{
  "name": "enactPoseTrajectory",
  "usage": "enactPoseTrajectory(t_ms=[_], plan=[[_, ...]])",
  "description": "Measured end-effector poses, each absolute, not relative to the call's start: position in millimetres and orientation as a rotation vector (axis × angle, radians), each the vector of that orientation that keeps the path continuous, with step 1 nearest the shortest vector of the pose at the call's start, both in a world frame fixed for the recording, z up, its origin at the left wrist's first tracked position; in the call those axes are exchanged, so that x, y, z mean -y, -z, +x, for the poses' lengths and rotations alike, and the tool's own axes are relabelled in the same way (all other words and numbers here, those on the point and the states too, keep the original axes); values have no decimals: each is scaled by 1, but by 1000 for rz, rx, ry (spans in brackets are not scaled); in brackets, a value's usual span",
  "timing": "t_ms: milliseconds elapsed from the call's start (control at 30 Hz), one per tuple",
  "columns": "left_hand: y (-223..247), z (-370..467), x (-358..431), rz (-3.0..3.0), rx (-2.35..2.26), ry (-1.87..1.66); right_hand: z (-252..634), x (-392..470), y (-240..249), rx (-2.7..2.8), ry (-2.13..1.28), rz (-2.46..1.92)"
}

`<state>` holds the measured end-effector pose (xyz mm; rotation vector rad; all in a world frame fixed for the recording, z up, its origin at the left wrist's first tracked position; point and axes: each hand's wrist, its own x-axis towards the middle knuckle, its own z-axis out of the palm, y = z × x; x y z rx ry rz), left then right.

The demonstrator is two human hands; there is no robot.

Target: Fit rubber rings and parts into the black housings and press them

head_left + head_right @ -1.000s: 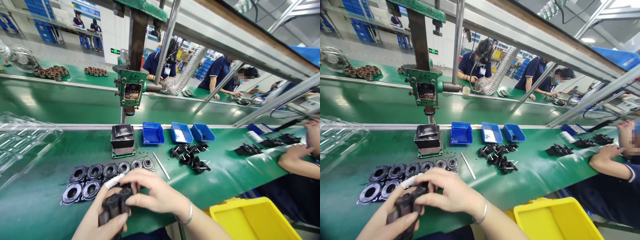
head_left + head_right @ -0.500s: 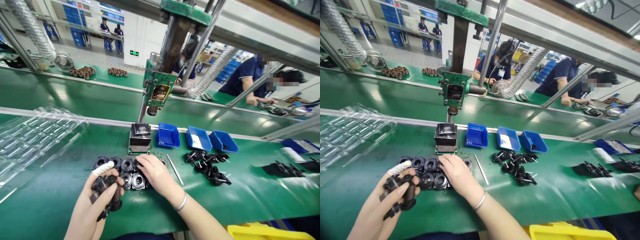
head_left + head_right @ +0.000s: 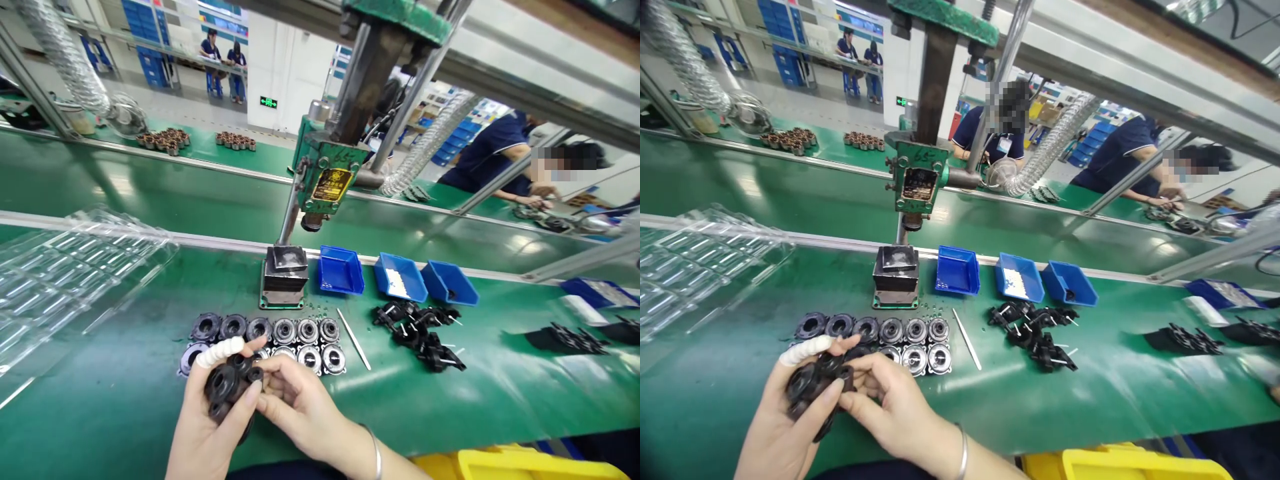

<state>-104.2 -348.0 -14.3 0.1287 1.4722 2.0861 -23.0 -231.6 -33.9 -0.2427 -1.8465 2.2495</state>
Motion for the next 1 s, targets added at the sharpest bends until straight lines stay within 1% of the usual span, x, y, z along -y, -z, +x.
enactPoseTrajectory(t_ms=[100,167,233,333,367,433,500,567,633,733,900,933,1000], plan=[[16,-109,352,29,-1419,-2141,-28,228,29,1687,-2463,-323],[13,-114,354,-56,-1388,-2206,-34,220,23,1636,-2521,-370],[9,-120,356,-116,-1409,-2258,-41,209,17,1696,-2378,-383],[3,-130,358,-173,-1467,-2338,-54,197,11,1900,-1975,-379],[2,-132,358,-184,-1473,-2355,-58,196,10,1933,-1934,-386],[1,-135,357,-178,-1439,-2372,-65,202,11,1872,-2068,-440],[0,-135,355,-131,-1363,-2373,-71,214,14,1658,-2249,-516],[0,-135,355,-83,-1283,-2374,-76,226,17,1472,-2284,-568],[2,-134,355,-60,-1257,-2370,-78,234,22,1402,-2221,-581],[9,-134,356,-71,-1306,-2304,-77,237,27,1457,-2038,-556],[17,-137,355,-129,-1418,-2226,-68,230,22,1951,-1554,-283],[16,-139,355,-139,-1421,-2234,-67,228,20,1996,-1511,-259],[11,-143,354,-151,-1414,-2276,-65,221,17,1977,-1536,-291]])
